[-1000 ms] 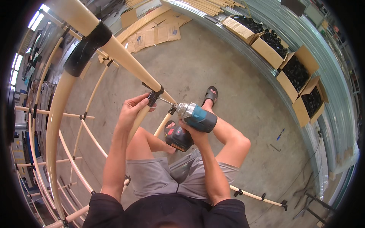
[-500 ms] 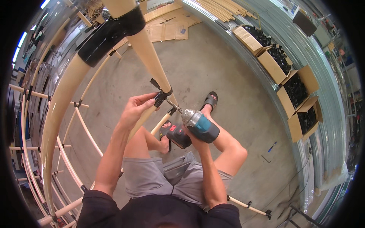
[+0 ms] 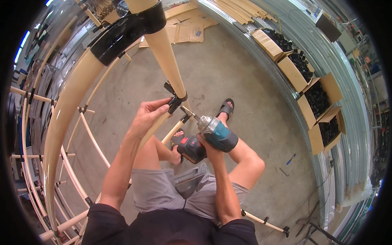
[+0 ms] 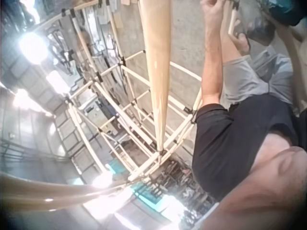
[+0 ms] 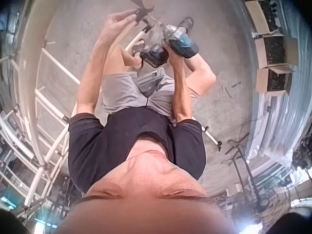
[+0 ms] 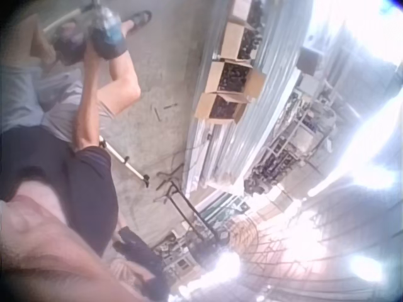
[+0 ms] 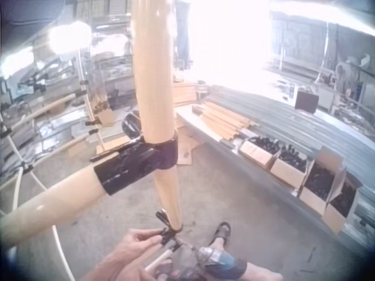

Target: The person assembles a framework made of light-colored poles by inserting them into black plastic connectors and securing them using a power drill.

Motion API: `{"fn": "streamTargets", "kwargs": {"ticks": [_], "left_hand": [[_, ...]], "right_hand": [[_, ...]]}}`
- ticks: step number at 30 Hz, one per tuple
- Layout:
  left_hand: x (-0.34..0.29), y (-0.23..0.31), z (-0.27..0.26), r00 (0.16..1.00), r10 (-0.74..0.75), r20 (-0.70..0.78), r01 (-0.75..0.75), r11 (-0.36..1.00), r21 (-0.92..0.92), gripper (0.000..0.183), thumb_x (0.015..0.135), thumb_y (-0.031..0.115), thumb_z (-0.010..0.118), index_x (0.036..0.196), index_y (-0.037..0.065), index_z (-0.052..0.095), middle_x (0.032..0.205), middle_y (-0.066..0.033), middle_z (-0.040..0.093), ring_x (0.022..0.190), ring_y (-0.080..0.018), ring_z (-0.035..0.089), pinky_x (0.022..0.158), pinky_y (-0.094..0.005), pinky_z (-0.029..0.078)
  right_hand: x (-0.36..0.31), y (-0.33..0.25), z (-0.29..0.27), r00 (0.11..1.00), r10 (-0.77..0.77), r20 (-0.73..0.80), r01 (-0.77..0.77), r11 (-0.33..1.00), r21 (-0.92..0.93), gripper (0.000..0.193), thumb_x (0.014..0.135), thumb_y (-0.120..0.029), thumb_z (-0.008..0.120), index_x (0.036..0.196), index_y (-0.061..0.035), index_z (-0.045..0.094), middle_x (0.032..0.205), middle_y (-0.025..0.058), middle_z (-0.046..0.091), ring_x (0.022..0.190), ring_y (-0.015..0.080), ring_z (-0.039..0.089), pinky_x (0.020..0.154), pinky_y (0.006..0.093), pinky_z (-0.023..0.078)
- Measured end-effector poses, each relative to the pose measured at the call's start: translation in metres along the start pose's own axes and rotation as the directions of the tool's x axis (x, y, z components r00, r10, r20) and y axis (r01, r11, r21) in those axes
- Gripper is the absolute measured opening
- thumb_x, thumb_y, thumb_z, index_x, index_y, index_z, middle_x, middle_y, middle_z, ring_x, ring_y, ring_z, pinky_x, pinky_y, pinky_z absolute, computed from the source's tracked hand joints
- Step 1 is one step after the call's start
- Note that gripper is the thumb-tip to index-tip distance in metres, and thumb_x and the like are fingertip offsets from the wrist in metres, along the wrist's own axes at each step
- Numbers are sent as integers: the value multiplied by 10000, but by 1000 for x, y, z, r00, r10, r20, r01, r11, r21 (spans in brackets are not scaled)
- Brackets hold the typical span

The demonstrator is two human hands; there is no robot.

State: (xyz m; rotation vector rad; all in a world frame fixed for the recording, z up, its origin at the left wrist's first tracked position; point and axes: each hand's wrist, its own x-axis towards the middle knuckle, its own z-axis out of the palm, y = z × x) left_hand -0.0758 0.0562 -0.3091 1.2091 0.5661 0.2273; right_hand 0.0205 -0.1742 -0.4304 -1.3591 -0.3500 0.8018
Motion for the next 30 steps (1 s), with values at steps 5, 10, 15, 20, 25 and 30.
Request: {"fn": "streamTargets", "kwargs": {"ticks": [5,10,15,20,25,30], "left_hand": [[4,-5,-2,998,58,1,-58,996,63,359,946,88,644,1274,-54,616,1085,-96,714,917,-118,676,851,-265,565],[4,-10,-6,997,76,-11,-75,994,85,357,944,90,648,1269,-54,620,1076,-91,716,905,-115,677,843,-258,561],[7,-6,-1,996,93,6,-93,990,105,361,943,91,653,1272,-53,619,1070,-87,715,901,-111,672,846,-258,558],[6,-11,-8,997,82,-2,-81,992,97,360,944,90,651,1274,-51,619,1077,-86,713,906,-107,667,840,-262,560],[6,-13,-6,997,80,-1,-80,992,97,354,950,92,643,1274,-47,621,1086,-82,712,913,-102,663,838,-263,562],[8,-14,-10,994,107,12,-108,988,112,358,945,94,650,1275,-44,621,1086,-81,713,917,-99,664,838,-265,566]], "right_hand": [[1,0,-2,1000,9,13,-10,997,76,98,923,-84,651,976,-18,604,732,23,570,636,126,540,617,261,428],[-1,-4,5,1000,11,18,-13,985,169,100,917,-76,655,980,-20,602,742,22,577,629,127,540,612,259,427],[1,7,-4,1000,21,-8,-20,990,137,122,907,-92,676,978,-23,605,749,29,586,626,126,551,604,262,436],[-6,-14,12,999,32,-10,-29,976,216,136,911,-156,689,828,-70,622,674,-18,573,623,96,528,619,253,402],[-2,0,2,999,-37,-10,38,988,149,131,885,-71,690,961,-19,596,759,42,595,608,140,567,581,284,458],[-6,-9,11,999,29,23,-35,950,312,152,886,-80,690,979,-19,586,758,56,595,604,150,568,582,295,465]]}}
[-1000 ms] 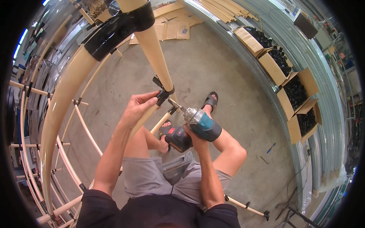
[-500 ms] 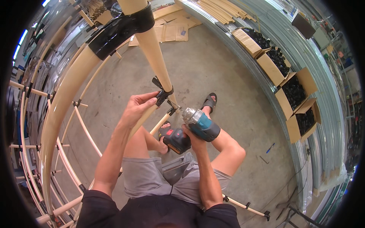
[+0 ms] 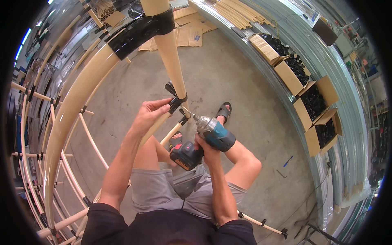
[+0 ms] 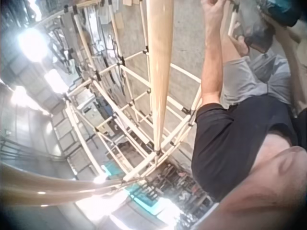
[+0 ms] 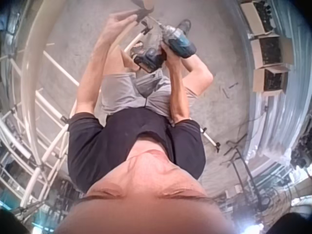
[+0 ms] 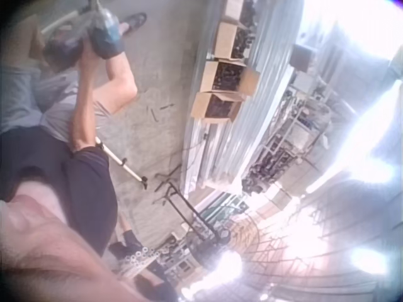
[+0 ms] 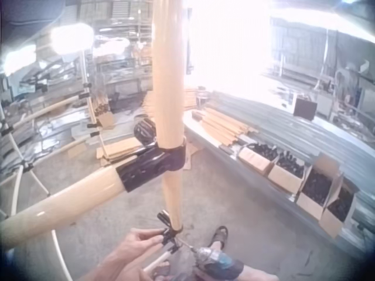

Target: The person assembles a framework made of light-colored poles by inserting them into black plastic connectors and securing them using a power drill.

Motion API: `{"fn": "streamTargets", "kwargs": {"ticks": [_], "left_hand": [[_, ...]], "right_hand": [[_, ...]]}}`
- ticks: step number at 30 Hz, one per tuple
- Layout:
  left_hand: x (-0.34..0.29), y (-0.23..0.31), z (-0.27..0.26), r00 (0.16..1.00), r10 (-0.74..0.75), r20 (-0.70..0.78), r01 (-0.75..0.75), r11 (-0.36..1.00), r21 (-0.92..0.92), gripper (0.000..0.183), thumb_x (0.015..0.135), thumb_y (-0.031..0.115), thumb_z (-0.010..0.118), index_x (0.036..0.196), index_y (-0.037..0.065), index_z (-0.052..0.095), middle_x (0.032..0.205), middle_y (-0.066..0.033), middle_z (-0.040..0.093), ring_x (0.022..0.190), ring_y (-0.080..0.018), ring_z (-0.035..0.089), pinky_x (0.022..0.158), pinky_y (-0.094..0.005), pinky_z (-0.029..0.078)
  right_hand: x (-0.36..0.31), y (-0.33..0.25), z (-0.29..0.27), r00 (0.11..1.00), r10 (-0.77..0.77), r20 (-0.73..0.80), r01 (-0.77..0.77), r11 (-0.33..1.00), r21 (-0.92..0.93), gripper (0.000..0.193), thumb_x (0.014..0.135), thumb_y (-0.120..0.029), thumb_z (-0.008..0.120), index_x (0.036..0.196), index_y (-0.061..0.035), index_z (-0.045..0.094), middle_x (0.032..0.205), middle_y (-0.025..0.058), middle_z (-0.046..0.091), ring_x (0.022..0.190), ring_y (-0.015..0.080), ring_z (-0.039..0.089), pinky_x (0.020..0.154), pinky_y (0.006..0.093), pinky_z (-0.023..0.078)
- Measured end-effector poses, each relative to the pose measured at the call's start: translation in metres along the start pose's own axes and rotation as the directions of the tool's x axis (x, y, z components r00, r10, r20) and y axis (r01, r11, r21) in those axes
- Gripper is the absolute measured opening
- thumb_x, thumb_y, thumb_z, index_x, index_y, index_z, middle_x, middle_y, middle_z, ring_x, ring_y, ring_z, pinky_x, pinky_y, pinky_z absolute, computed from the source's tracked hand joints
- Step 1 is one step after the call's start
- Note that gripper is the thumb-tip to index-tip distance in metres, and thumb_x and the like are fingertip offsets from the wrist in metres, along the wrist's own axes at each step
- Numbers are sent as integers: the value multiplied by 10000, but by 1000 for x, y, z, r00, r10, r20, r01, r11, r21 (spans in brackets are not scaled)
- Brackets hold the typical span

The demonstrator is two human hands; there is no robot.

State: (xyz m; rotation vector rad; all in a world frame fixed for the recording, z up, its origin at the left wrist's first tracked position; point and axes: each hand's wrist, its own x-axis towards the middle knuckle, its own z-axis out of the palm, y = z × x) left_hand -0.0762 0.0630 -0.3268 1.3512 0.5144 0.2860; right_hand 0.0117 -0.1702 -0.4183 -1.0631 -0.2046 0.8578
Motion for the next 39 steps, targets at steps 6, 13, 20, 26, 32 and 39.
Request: {"fn": "streamTargets", "kwargs": {"ticks": [6,13,20,26,32,39], "left_hand": [[2,1,2,1000,6,5,-6,1000,-3,354,945,100,656,1270,-36,627,1095,-82,713,913,-97,667,832,-266,567],[2,-1,2,1000,-1,-5,1,1000,-5,355,944,106,661,1272,-28,630,1105,-83,713,930,-97,666,836,-264,565],[-1,4,4,1000,-23,-13,23,1000,-12,358,939,108,667,1271,-25,633,1107,-83,713,929,-99,664,837,-265,561],[0,1,3,1000,2,-2,-2,1000,-13,362,940,107,666,1272,-33,629,1088,-83,717,907,-98,666,833,-262,558],[1,2,4,1000,6,1,-6,1000,-18,366,936,99,670,1271,-42,625,1081,-85,718,904,-99,667,829,-258,558],[1,6,5,1000,-20,12,21,995,-100,367,934,99,667,1261,-61,617,1094,-118,707,917,-144,685,823,-322,599]], "right_hand": [[2,4,-6,1000,-22,-18,22,1000,-2,200,884,-88,694,1034,-18,581,751,60,586,597,157,569,584,302,471],[1,3,-2,1000,-6,2,6,999,40,299,877,-78,701,1141,-17,574,778,57,593,599,156,567,574,295,466],[-3,-4,2,1000,11,-13,-11,1000,15,268,879,-85,701,1106,-19,576,774,53,591,599,154,566,573,289,460],[-2,-3,-1,1000,10,-4,-10,1000,20,220,882,-100,703,1048,-22,581,768,49,591,599,151,565,573,289,457],[1,0,-4,999,-39,6,39,997,-72,187,881,-91,703,1012,-20,590,752,39,582,597,140,557,576,282,451],[0,1,-9,999,-43,-30,38,988,-148,225,880,-80,700,1070,-12,600,754,31,581,601,130,552,573,264,442]]}}
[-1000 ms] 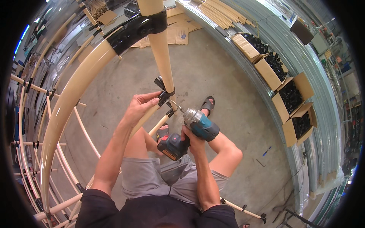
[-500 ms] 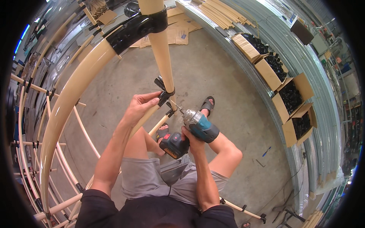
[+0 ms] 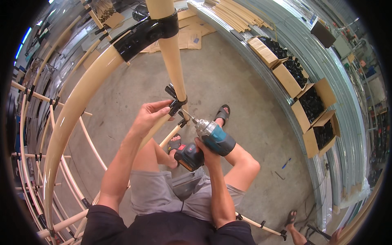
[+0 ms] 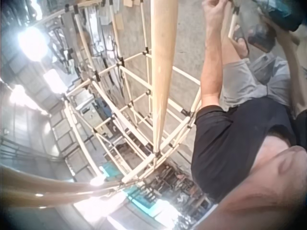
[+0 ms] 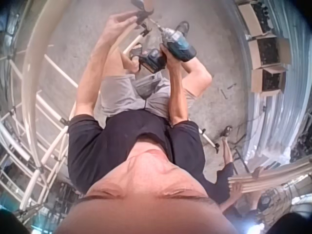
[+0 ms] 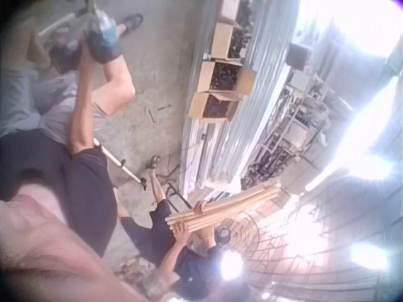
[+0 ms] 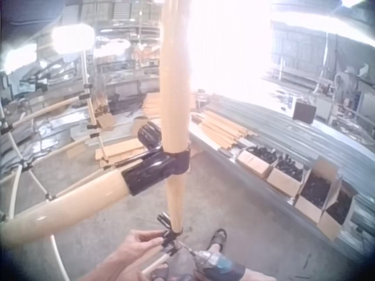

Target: The person assembles a framework made of light-colored poles by inserting them into black plastic connectors and securing them using a power drill.

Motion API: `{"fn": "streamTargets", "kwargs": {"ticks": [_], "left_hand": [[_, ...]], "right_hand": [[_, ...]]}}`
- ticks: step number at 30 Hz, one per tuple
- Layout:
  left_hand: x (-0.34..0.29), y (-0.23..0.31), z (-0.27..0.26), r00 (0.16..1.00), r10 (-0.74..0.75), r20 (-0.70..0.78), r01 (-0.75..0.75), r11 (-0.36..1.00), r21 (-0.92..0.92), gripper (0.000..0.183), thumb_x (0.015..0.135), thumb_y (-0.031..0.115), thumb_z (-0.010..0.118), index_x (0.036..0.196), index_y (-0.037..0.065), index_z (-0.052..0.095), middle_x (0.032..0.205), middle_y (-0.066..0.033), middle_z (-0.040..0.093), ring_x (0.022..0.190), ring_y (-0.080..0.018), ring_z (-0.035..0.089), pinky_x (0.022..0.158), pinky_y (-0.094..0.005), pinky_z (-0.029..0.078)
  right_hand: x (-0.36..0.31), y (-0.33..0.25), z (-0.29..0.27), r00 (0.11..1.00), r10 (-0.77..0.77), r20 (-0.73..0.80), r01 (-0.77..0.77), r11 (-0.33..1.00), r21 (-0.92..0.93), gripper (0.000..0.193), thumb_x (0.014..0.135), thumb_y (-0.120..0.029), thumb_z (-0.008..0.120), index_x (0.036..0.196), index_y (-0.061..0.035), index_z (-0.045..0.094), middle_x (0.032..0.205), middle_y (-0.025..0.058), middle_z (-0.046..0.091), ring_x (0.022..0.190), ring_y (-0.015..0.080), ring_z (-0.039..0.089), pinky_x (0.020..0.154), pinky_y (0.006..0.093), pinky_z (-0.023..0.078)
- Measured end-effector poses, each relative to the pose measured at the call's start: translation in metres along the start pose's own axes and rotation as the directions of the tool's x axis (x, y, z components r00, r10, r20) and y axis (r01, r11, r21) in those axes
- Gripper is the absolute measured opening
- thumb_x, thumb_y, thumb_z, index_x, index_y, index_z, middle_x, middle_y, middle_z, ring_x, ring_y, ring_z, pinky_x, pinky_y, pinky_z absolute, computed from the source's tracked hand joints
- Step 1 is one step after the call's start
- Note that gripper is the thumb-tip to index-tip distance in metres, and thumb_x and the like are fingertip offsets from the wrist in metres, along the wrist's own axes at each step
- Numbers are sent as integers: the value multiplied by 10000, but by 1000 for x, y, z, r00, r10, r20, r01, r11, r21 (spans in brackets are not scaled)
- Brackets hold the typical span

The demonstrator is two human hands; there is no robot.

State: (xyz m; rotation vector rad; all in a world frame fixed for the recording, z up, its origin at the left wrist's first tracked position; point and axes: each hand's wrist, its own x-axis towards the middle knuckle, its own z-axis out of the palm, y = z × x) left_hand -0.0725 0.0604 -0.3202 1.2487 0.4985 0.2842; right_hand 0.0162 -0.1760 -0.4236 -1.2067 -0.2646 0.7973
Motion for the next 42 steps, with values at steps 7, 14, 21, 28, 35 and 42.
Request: {"fn": "streamTargets", "kwargs": {"ticks": [7,14,21,28,35,42], "left_hand": [[2,-7,-2,1000,7,3,-7,999,-36,359,944,95,653,1259,-72,610,1102,-131,701,933,-156,686,819,-338,611],[7,-20,-2,995,94,-20,-91,989,114,345,970,102,620,1264,-78,608,1070,-103,709,903,-123,667,764,-297,593],[4,-8,-3,999,28,35,-32,995,91,399,963,113,631,1308,-77,567,1131,-120,689,970,-142,660,802,-307,581],[-21,4,16,951,304,-54,-230,814,533,421,934,88,643,1321,-56,556,1203,-172,666,1087,-202,646,942,-343,511],[-90,-17,61,987,160,-33,-95,729,678,357,908,100,650,1252,10,617,1098,-143,698,1025,-194,668,898,-308,507],[-31,-123,3,845,-534,-13,40,39,998,570,837,278,724,1327,31,572,1060,-215,713,998,-305,700,858,-390,539]], "right_hand": [[3,-8,4,998,42,41,-48,986,159,277,875,-80,700,1124,-3,606,771,35,592,601,125,548,562,261,438],[-21,-9,8,992,-35,-123,37,999,17,223,862,-82,724,1054,-16,634,777,23,605,630,124,568,576,252,438],[-20,11,-12,967,165,-195,-107,955,275,196,868,-130,748,996,-47,625,735,19,597,604,123,574,551,266,453],[-4,55,-39,883,454,-118,-371,830,417,284,843,-253,791,950,-103,576,723,51,609,585,147,577,542,293,475],[14,117,-65,831,556,-28,-469,726,503,292,857,-289,785,1022,-120,612,752,48,630,596,137,593,547,303,494],[26,173,-69,731,682,14,-576,606,549,255,865,-295,776,1029,-142,655,763,29,629,606,123,597,555,311,495]]}}
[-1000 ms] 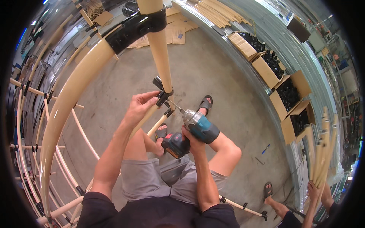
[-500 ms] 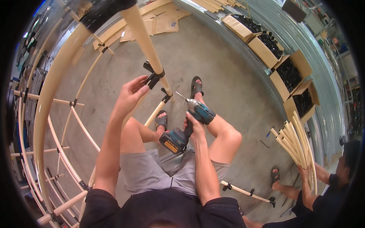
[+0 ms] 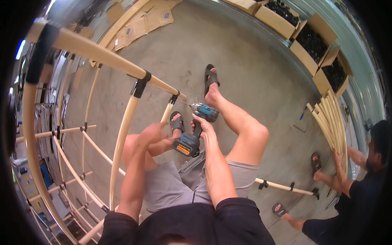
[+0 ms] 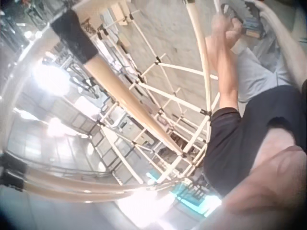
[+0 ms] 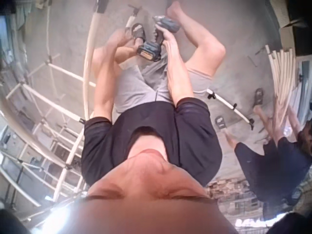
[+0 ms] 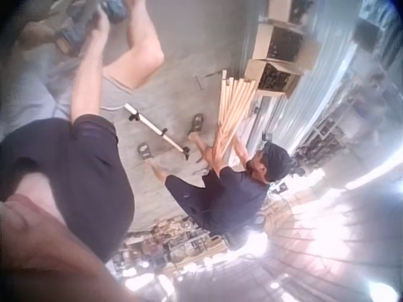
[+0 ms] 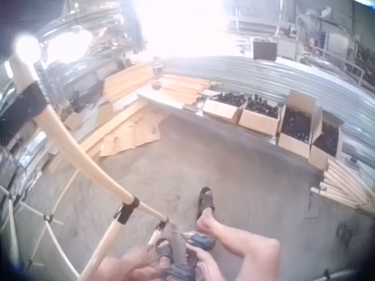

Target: The person assembles a framework made of light-colored poles by inserting them into black plastic connectors and securing them using a power drill.

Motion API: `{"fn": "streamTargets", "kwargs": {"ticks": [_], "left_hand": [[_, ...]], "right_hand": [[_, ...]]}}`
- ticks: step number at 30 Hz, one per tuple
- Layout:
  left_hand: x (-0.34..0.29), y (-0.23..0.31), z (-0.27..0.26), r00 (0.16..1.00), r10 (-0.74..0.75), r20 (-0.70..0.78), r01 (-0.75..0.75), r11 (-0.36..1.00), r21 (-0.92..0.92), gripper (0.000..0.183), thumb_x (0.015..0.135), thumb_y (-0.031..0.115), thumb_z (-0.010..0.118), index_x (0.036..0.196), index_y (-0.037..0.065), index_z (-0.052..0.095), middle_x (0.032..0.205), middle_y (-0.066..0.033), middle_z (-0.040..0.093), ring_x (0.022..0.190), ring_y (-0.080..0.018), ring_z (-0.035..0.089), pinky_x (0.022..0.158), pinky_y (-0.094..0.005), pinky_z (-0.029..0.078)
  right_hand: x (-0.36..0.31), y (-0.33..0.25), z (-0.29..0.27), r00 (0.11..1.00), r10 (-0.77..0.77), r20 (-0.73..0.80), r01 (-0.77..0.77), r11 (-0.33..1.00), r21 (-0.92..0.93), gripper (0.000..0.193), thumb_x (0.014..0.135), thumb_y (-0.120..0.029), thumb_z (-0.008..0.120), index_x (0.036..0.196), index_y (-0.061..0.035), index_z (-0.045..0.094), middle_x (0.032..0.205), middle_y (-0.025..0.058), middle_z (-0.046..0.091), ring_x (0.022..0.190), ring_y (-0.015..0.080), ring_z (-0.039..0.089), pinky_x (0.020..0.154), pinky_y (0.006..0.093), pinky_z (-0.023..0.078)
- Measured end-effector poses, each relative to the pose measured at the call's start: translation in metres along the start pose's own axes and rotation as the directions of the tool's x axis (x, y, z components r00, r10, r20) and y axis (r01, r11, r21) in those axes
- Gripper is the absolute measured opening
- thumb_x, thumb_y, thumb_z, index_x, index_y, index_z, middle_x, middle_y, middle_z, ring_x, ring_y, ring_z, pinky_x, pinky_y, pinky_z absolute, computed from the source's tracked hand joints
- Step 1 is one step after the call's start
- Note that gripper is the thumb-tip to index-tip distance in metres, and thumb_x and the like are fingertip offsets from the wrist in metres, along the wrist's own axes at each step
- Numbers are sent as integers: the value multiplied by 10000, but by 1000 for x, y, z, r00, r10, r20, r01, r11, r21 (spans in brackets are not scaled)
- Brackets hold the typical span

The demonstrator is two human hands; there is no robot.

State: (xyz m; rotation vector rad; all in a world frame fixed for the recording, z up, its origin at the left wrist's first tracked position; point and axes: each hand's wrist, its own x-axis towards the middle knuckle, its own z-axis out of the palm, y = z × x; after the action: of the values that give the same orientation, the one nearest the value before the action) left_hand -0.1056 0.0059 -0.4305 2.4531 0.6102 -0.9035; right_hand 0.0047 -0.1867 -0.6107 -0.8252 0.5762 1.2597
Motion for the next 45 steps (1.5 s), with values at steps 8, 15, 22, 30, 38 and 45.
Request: {"fn": "streamTargets", "kwargs": {"ticks": [8,15,22,30,38,45], "left_hand": [[153,-60,41,928,-229,-293,83,895,-439,705,762,216,771,1389,42,499,1244,-221,607,1076,-344,630,907,-447,519],[178,-38,-6,979,6,-203,-87,917,-390,801,685,85,759,1431,155,476,1314,-148,466,1044,-251,587,919,-387,519],[201,-11,-28,991,127,47,-123,990,-70,697,735,215,819,1375,170,546,1493,-159,358,1446,-298,278,1104,-428,356],[197,-15,-23,998,68,6,-67,991,-117,489,768,94,774,1230,64,617,1302,-106,457,1236,-250,470,1006,-365,433],[187,-10,-7,986,12,-166,-14,1000,-10,449,811,94,769,1236,54,628,1314,-107,445,1228,-220,481,1013,-333,435],[175,-7,-7,966,13,-257,-11,1000,8,470,788,44,761,1236,43,619,1401,-136,415,1192,-229,511,980,-340,463]], "right_hand": [[31,18,-21,998,54,-24,-51,994,95,249,810,-287,822,861,-131,634,677,-4,625,535,91,578,516,276,471],[60,11,-58,974,149,172,-188,952,243,288,837,-260,795,1043,-94,682,719,-10,604,528,61,536,489,230,453],[68,7,-59,934,138,331,-275,868,414,244,831,-229,796,1004,-88,699,688,-16,600,522,60,549,479,232,449],[77,32,-49,932,147,330,-319,763,562,309,818,-153,791,1102,-71,702,675,0,569,508,81,493,492,257,421],[70,39,-47,935,183,304,-319,807,496,374,767,-127,831,1097,-15,695,762,4,618,608,90,565,496,252,453],[68,14,-52,948,205,243,-309,777,549,323,779,-135,811,1066,-27,706,712,14,609,547,94,532,489,253,433]]}}
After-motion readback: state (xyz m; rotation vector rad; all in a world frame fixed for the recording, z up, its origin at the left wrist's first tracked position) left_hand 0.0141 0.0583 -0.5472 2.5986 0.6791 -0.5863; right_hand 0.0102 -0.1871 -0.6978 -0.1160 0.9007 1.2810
